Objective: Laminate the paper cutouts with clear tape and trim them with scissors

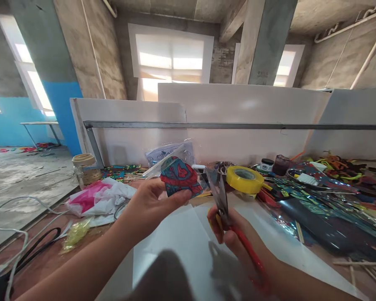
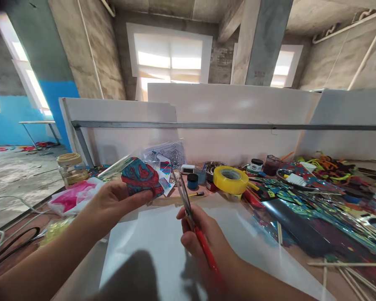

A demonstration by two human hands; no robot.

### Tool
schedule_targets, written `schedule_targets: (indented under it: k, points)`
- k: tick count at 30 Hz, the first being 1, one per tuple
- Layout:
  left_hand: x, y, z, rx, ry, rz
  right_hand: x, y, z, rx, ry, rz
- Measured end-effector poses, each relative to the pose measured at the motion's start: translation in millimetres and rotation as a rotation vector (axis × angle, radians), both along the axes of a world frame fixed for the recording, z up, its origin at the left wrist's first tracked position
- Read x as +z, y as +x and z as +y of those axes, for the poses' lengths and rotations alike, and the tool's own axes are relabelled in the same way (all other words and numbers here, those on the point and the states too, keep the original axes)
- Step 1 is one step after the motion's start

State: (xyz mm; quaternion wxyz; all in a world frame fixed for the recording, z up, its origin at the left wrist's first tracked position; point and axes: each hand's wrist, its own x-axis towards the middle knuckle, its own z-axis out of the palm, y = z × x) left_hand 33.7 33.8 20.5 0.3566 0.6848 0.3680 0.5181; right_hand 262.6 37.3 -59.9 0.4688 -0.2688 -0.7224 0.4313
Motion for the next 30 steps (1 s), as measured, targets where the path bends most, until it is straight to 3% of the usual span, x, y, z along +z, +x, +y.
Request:
schedule_targets:
  k: [10, 20, 30]
  points:
    - [-3.9, 13, -11, 0.011, -0.051, 0.003, -0.1, -1, -13, -0.008, -0.141, -0.083]
    - [-9.2, 24, -15, 0.031, -0.045, 0.016, 3.4, -3, -14, 0.008, -0.143, -0.063]
    - [-23.9, 35, -17, 0.143, -0.055, -0.072, 3.1, -4, -16, 0.002, -0.148, -0.028]
